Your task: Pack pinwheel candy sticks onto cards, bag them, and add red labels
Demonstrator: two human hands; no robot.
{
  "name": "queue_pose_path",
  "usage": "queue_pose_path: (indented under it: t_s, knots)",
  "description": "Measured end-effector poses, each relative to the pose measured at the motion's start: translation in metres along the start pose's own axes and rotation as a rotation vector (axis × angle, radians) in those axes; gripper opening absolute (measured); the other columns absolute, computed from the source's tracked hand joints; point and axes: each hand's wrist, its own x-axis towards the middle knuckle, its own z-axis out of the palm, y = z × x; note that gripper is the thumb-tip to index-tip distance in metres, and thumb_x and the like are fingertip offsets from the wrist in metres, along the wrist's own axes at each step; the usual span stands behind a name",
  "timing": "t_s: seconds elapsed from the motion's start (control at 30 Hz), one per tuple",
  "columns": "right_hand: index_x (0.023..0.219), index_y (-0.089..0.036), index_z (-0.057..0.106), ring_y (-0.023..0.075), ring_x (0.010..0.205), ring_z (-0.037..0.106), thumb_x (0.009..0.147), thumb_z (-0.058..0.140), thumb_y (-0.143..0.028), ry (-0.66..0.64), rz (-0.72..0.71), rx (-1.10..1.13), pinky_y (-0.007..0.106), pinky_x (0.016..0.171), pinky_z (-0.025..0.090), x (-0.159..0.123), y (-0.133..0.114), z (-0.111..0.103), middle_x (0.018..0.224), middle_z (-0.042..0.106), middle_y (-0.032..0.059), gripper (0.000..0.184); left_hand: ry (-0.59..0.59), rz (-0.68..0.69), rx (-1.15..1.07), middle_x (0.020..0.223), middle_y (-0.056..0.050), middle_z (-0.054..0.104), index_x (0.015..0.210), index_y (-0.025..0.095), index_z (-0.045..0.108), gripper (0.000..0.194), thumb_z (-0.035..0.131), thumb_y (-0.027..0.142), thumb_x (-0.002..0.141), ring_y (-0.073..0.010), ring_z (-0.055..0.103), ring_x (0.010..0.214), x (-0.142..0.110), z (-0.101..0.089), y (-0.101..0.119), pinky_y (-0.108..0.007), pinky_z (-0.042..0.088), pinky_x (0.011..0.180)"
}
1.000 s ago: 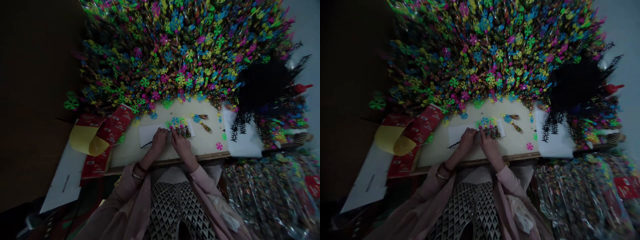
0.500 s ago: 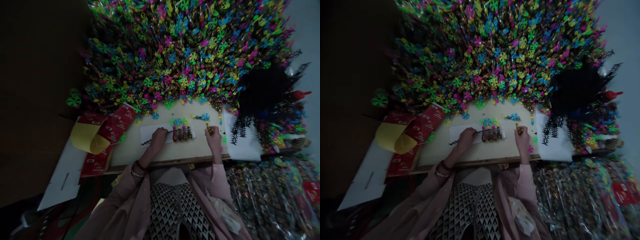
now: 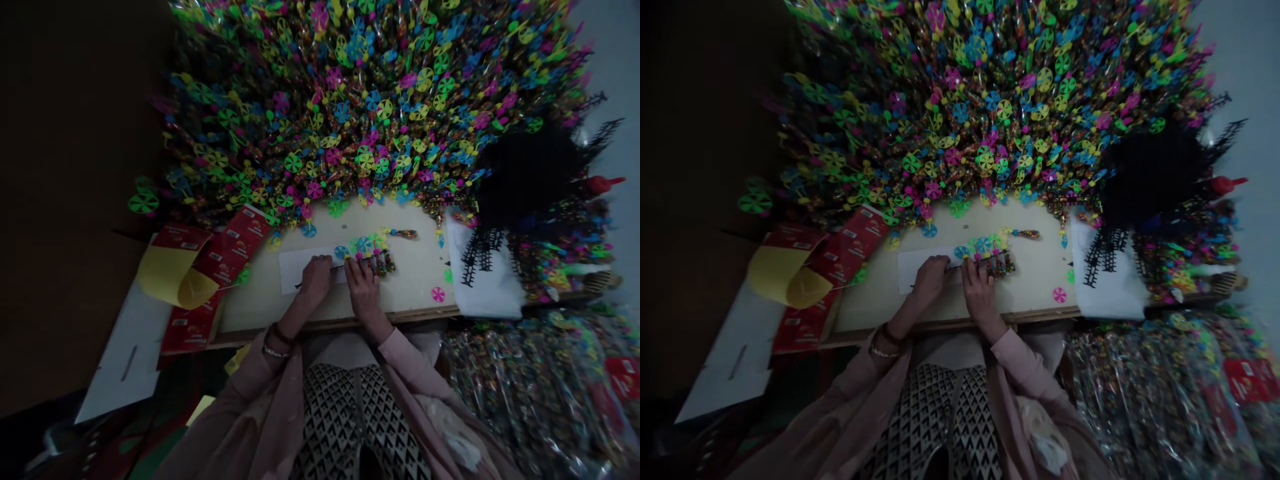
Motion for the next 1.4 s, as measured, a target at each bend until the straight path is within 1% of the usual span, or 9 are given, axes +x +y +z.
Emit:
queue_pose_path:
  t_s: [0.23,0.37,0.53,0.7,0.8,0.9,1.07,1.2,1.4]
  knots:
    - [0.141,-0.025,0.043,0.0234,0.118,0.047,0.095,0.04,-0.024,0.108,-0.08,0.101,0.039,0.095,0.031,0.002,0.024,0.01,0.134,0.057,0.0088,0.046,0.023,-0.006,-0.061,0.096,-0.007,0.065,0.094,0.016,0.065,0.026,0.042,0.029,0.096,-0.0191,0.059,0.095,-0.016,0.009,-0.021,-0.027,0.043,0.08]
    - [0.135,-0.021,0.05,0.0281,0.115,0.045,0.095,0.036,-0.025,0.217,0.276,0.013,0.044,0.094,0.031,0.039,0.105,-0.002,0.125,0.06,0.0131,0.043,0.021,0.006,-0.078,0.097,-0.008,0.064,0.094,0.015,0.065,0.027,0.041,0.027,0.097,-0.0196,0.057,0.096,-0.003,0.011,-0.017,-0.028,0.042,0.082]
    - [0.126,-0.016,0.055,0.0297,0.111,0.048,0.091,0.041,-0.023,-0.097,0.412,-0.073,0.042,0.088,0.037,0.078,0.189,-0.019,0.121,0.058,0.0173,0.038,-0.029,0.022,-0.076,0.098,-0.009,0.064,0.094,0.013,0.066,0.025,0.044,0.025,0.096,-0.0202,0.056,0.097,0.012,0.006,-0.006,-0.028,0.043,0.083]
    - [0.124,-0.012,0.052,0.0246,0.101,0.055,0.095,0.038,-0.039,0.106,0.268,0.167,0.035,0.087,0.042,0.062,0.119,-0.032,0.11,0.063,0.0161,0.043,-0.021,0.029,-0.061,0.098,-0.01,0.063,0.095,0.013,0.066,0.025,0.044,0.024,0.095,-0.0203,0.057,0.097,0.016,0.008,-0.002,-0.028,0.043,0.083]
    - [0.113,-0.014,0.059,0.0213,0.086,0.061,0.094,0.038,-0.043,-0.039,0.221,0.315,0.029,0.077,0.044,0.044,0.047,-0.036,0.095,0.067,0.0126,0.041,-0.018,0.038,-0.063,0.096,-0.01,0.064,0.095,0.013,0.066,0.025,0.044,0.024,0.095,-0.0203,0.057,0.096,0.016,0.009,-0.003,-0.028,0.044,0.082]
    - [0.107,-0.015,0.06,0.0198,0.071,0.062,0.095,0.036,-0.044,-0.25,0.386,0.288,0.026,0.064,0.039,0.032,0.003,-0.034,0.078,0.068,0.0091,0.039,-0.025,0.053,-0.059,0.095,-0.01,0.063,0.095,0.013,0.066,0.025,0.043,0.024,0.095,-0.0201,0.057,0.096,0.016,0.009,-0.004,-0.028,0.044,0.082]
    - [0.11,-0.016,0.059,0.0215,0.074,0.065,0.097,0.032,-0.042,-0.411,0.515,0.251,0.026,0.063,0.035,0.033,-0.004,-0.023,0.085,0.071,0.0118,0.039,-0.008,0.061,-0.015,0.099,-0.01,0.062,0.109,0.013,0.062,0.028,0.038,0.017,0.095,-0.0196,0.056,0.097,0.012,0.011,0.0,-0.028,0.044,0.083]
    - [0.105,-0.019,0.061,0.0206,0.084,0.066,0.099,0.029,-0.041,-0.455,0.5,0.315,0.026,0.068,0.038,0.038,0.002,-0.024,0.093,0.072,0.0112,0.039,0.025,0.15,0.103,0.101,-0.007,0.06,0.143,0.025,0.035,0.056,0.038,0.006,0.09,-0.0192,0.055,0.094,0.005,0.012,0.004,-0.028,0.043,0.079]
    - [0.107,-0.019,0.064,0.0212,0.087,0.066,0.098,0.026,-0.047,-0.518,0.463,0.261,0.028,0.072,0.041,0.033,0.004,-0.039,0.094,0.071,0.0114,0.047,0.026,0.21,0.139,0.103,-0.009,0.058,0.145,0.029,0.032,0.06,0.04,0.008,0.09,-0.0212,0.053,0.098,0.005,0.018,0.003,-0.03,0.042,0.08]
